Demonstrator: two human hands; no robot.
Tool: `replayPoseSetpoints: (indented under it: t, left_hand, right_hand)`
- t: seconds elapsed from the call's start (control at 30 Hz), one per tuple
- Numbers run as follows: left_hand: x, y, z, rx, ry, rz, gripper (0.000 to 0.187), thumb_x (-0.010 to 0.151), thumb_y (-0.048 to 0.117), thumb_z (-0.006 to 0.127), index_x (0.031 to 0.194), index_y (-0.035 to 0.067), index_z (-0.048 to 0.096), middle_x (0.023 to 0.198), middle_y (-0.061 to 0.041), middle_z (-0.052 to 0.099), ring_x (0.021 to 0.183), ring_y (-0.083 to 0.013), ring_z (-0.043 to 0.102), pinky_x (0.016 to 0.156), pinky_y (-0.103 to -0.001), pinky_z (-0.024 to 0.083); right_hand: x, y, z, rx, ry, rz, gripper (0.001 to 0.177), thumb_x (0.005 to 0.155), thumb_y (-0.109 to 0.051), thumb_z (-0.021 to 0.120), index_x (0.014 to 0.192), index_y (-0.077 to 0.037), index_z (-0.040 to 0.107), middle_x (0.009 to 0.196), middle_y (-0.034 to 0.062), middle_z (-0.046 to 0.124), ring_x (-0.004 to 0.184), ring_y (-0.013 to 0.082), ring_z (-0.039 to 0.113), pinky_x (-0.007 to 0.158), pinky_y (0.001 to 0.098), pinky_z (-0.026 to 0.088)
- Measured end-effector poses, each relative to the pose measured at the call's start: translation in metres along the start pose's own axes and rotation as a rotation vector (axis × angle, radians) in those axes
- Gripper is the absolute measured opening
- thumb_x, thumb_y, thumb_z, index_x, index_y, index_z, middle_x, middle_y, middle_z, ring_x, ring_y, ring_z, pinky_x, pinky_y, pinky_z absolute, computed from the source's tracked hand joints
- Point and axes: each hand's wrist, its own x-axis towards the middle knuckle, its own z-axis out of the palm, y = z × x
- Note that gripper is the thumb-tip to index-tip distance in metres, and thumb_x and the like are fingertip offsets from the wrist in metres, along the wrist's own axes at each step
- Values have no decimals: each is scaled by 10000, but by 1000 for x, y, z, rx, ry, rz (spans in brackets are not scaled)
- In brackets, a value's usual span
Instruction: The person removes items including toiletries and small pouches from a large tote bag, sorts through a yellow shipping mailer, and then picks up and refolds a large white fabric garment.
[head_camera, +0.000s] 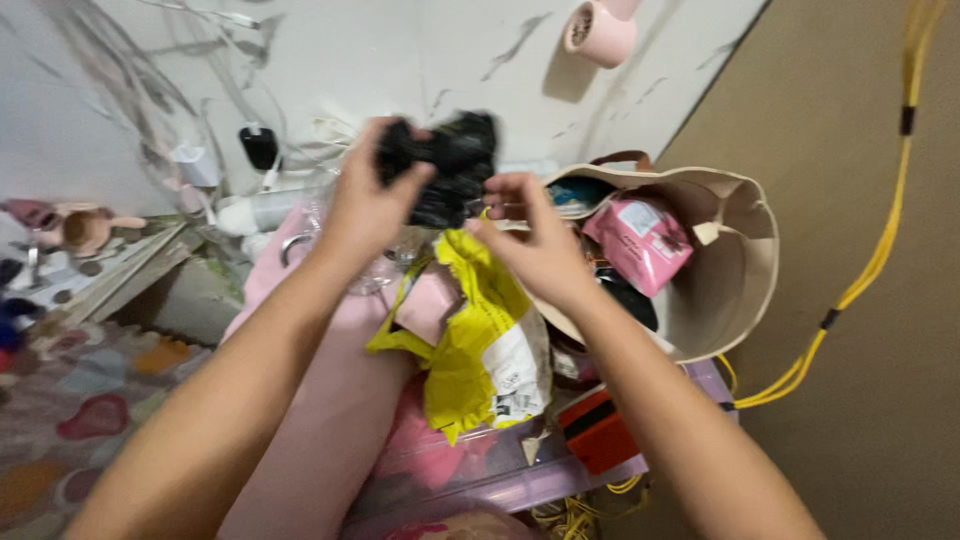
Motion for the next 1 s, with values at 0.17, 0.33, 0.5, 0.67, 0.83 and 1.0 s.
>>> replayPoseSetpoints:
  t: [0.17,0.33,0.5,0.67,0.83,1.0]
  left_hand:
    - [-23,-28,-45,-149,144,-57,347,934,12,693,1256,-51,583,1179,-118,712,1082,-180,673,974,-313,527]
    - [-42,-40,-46,-160,176,-204,329,960,55,703,1253,-66,611,1155,-116,735,1059,-182,671,965,-311,526]
    - [-49,-49,-18,-19,241,-95,537,940,81,655,1401,-86,435,1300,-242,609,1192,-320,588,1043,-403,444]
    - [-100,-4,40,258,-325,-339,527,852,119,598,1357,43,468,1210,-253,620,1139,-434,619,998,-481,486]
    - [-109,26,54,352,-713,117,287,798,171,661,1054,45,693,1101,-177,655,1146,-408,598,971,-502,467]
    - [-120,12,76,831,-737,644,255,743,259,717,881,57,790,1063,-146,720,1174,-398,571,1087,-605,358]
  right_hand:
    - [3,-5,43,-193,-14,-112,913,827,-370,862,1507,-13,368,1433,217,522,1349,321,523,1123,420,418]
    - [2,-7,41,-638,-190,0,982,619,-423,952,1387,-80,445,1330,254,573,1225,444,545,1036,520,418]
    - [-19,4,17,-777,-147,93,789,669,-287,867,1349,-85,522,1239,263,584,1179,451,548,998,468,452]
    - [-22,31,-9,-615,36,239,450,842,-148,669,1279,-48,622,1114,263,678,1102,437,643,937,473,501]
    - [-35,32,4,-374,276,67,218,904,-107,632,1103,-21,657,1010,163,722,990,340,706,886,406,536]
    - [-44,13,35,-148,236,52,179,967,-146,627,1100,-30,658,1049,125,705,1019,270,674,916,354,522]
